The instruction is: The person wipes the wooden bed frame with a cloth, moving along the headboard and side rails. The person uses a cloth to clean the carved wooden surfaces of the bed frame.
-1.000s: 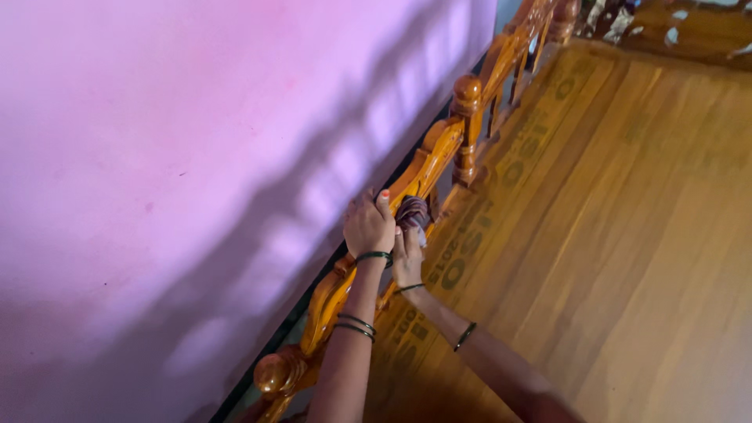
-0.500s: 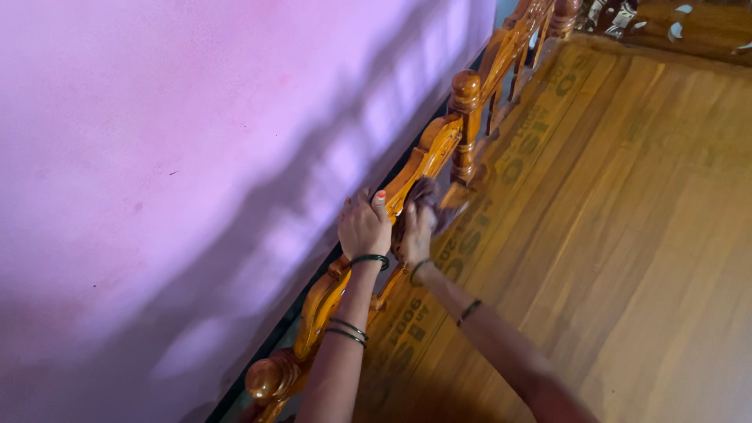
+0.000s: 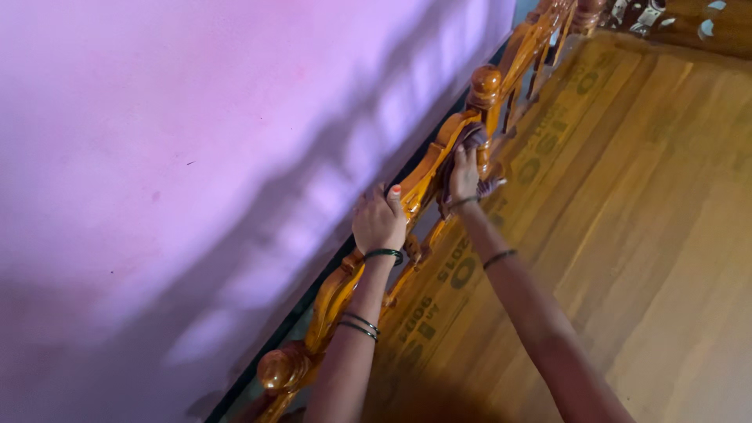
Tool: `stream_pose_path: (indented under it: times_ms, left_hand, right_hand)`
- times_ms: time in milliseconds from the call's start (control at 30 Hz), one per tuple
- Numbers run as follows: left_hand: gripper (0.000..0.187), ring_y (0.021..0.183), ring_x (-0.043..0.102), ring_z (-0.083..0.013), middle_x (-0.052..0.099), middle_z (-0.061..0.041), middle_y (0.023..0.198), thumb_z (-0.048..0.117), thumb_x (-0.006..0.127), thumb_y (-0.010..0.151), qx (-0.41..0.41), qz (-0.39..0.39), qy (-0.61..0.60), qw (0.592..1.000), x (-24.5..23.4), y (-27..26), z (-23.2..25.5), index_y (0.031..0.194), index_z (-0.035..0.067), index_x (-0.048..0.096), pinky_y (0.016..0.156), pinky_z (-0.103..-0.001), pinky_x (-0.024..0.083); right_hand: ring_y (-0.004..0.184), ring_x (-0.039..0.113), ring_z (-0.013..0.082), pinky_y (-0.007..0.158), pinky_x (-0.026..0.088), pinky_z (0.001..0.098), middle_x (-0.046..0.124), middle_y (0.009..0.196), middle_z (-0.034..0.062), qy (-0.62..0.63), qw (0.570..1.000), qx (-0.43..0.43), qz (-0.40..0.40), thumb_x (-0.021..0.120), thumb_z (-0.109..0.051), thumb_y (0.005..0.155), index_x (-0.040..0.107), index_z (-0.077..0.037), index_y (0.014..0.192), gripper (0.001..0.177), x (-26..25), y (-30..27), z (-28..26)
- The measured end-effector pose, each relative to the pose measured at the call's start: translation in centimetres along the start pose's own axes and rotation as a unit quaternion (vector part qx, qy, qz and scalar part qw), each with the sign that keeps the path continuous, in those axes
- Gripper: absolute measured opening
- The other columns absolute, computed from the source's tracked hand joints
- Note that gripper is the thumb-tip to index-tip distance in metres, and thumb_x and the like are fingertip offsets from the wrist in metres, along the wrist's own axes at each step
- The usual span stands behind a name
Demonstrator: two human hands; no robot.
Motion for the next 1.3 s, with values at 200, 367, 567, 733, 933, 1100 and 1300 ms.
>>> stream_pose_path:
  times_ms: [200, 367, 567, 733, 933, 1100, 1300]
  left_hand:
    - [0.067, 0.112, 0.065, -0.0425, 0.070, -0.023, 0.113, 0.060, 0.024, 0.102, -0.027, -0.003, -0.044, 0.999, 0.6, -0.4, -0.3, 0.130, 0.014, 0.063, 0.094, -0.055, 0.052]
    - [0.095, 0.143, 0.044, -0.0358, 0.052, -0.014, 0.152, 0.077, -0.003, 0.089, -0.017, -0.109, -0.126, 0.986, 4.2, 1.8, -3.5, 0.155, 0.022, 0.037, 0.111, -0.052, 0.041]
    - [0.097, 0.155, 0.004, -0.0377, 0.011, -0.009, 0.171, 0.077, -0.004, 0.085, 0.013, -0.293, -0.102, 0.951, 2.2, 0.8, -6.6, 0.164, 0.021, 0.003, 0.120, -0.063, 0.003]
    - [0.086, 0.159, 0.009, -0.0313, 0.018, -0.007, 0.170, 0.072, 0.001, 0.095, 0.021, -0.226, 0.021, 0.974, -7.2, -5.1, -11.9, 0.162, 0.023, 0.022, 0.125, -0.065, 0.006]
    - [0.080, 0.154, 0.015, -0.0379, 0.026, -0.006, 0.166, 0.067, 0.004, 0.097, -0.079, -0.260, 0.198, 0.942, -13.1, -12.7, -15.4, 0.157, 0.024, 0.032, 0.118, -0.073, 0.010]
    - [0.082, 0.153, 0.037, -0.0393, 0.056, -0.010, 0.155, 0.069, 0.005, 0.104, -0.091, -0.229, 0.093, 0.965, -13.3, -13.4, -16.6, 0.147, 0.024, 0.058, 0.124, -0.066, 0.033]
    - [0.075, 0.147, 0.026, -0.0423, 0.046, -0.011, 0.154, 0.070, 0.017, 0.099, -0.003, -0.161, 0.043, 0.986, -12.7, -14.6, -19.7, 0.144, 0.023, 0.054, 0.113, -0.070, 0.021]
  right_hand:
    - [0.103, 0.065, 0.0387, 0.088, 0.052, 0.0429, 0.066, 0.115, 0.0251, -0.116, 0.980, -0.153, -0.053, 0.051, -0.021, 0.107, 0.060, -0.001, 0.131, 0.032, 0.1, -14.9, -6.3]
    - [0.099, 0.064, 0.0428, 0.086, 0.050, 0.0460, 0.065, 0.109, 0.0243, -0.024, 0.989, -0.124, -0.079, 0.053, -0.019, 0.106, 0.061, 0.003, 0.122, 0.027, 0.6, -22.9, -9.0]
    - [0.098, 0.070, 0.0371, 0.085, 0.055, 0.0417, 0.069, 0.107, 0.0202, -0.103, 0.975, -0.093, -0.175, 0.051, -0.023, 0.105, 0.064, -0.001, 0.115, 0.027, -0.2, -26.8, -4.8]
    - [0.136, 0.056, 0.0390, 0.115, 0.043, 0.0394, 0.053, 0.151, 0.0283, -0.037, 0.998, -0.044, -0.038, 0.045, -0.043, 0.113, 0.041, 0.003, 0.155, 0.062, -2.1, -19.1, -5.0]
    - [0.134, 0.056, 0.0339, 0.109, 0.046, 0.0401, 0.051, 0.153, 0.0197, 0.090, 0.984, 0.085, -0.128, 0.047, -0.036, 0.106, 0.036, -0.005, 0.158, 0.062, 1.2, -19.1, -12.3]
    - [0.140, 0.051, 0.0445, 0.110, 0.048, 0.0472, 0.037, 0.165, 0.0294, -0.029, 0.964, -0.247, -0.097, 0.048, -0.025, 0.119, 0.040, 0.000, 0.160, 0.048, 2.2, -31.4, -14.7]
    - [0.091, 0.072, 0.0304, 0.083, 0.057, 0.0417, 0.072, 0.107, 0.0209, -0.017, 0.985, -0.120, -0.123, 0.050, -0.014, 0.109, 0.051, -0.005, 0.149, 0.040, 1.4, -34.9, -13.2]
Point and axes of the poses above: each hand's wrist, its own y-axis towards the middle knuckle, its own x-axis out of the palm, z = x × y, the point moved 3 cm from there along y, towards the middle knuckle
